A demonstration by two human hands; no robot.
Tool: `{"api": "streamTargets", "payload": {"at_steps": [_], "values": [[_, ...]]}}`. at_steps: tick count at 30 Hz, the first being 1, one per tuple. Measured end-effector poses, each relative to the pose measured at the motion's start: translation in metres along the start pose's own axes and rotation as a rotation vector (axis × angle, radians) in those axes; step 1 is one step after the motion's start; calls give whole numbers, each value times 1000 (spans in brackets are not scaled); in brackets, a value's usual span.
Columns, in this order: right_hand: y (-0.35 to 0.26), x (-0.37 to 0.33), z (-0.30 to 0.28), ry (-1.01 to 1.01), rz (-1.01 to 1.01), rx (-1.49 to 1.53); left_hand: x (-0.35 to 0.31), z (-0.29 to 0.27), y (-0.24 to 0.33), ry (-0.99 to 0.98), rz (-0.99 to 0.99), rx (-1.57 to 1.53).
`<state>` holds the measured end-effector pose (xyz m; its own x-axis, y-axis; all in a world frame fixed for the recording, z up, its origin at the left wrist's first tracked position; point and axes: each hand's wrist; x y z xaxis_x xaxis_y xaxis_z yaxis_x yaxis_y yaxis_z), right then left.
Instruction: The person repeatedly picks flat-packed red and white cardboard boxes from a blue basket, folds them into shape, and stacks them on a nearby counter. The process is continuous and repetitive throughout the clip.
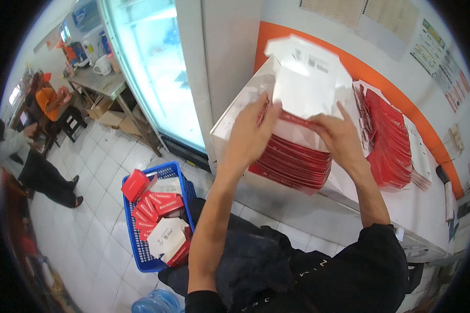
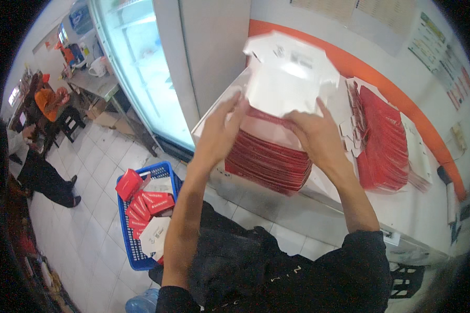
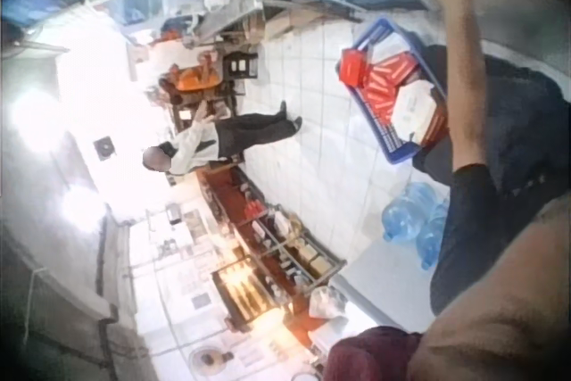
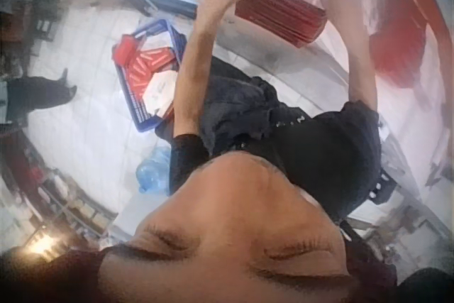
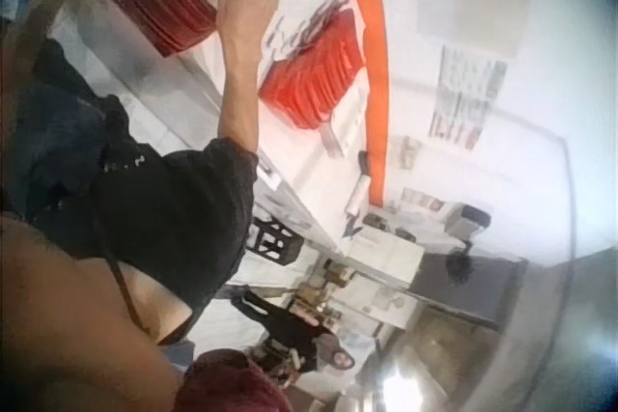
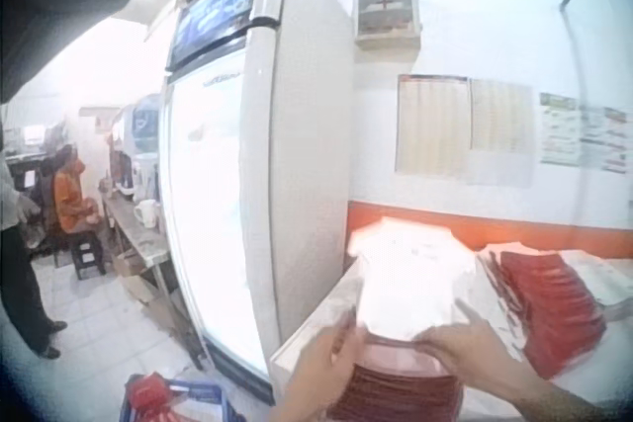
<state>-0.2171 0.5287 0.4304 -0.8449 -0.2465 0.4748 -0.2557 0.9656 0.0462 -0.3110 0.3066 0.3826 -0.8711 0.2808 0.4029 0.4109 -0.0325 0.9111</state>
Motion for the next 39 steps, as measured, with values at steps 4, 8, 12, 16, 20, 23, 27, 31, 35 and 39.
{"api": "streamTargets", "payload": {"at_steps": [4,8,12,16,20,23,27,31,35,39], "values": [[15,-8,16,-162,3,35,-37,11,-34,-128,241,309],[5,5,18,-171,-27,142,-44,15,-30,-63,259,381],[17,1,23,-537,55,347,-40,18,-21,-97,465,629],[40,16,14,-770,-52,578,-40,17,-21,-291,319,636],[63,40,31,-570,-69,583,-42,25,-14,-263,461,700],[77,50,72,-332,-10,213,-48,44,-10,-295,502,643],[64,69,108,-764,18,-25,-46,42,-14,-334,475,664],[56,97,113,-686,37,73,-51,36,-17,-341,465,699],[59,110,133,-888,4,-77,-49,43,-15,-366,449,670],[45,106,133,-906,3,-93,-54,36,-7,-373,501,683]]}}
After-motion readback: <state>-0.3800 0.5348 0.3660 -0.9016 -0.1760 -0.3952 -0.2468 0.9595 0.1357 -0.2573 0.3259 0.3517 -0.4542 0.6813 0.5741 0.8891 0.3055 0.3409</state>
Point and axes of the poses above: each hand's wrist, its own x-axis towards the middle knuckle, its own z-axis out of the palm, y = z × x, and after that the axes turned 7 degrees about -x, right-handed
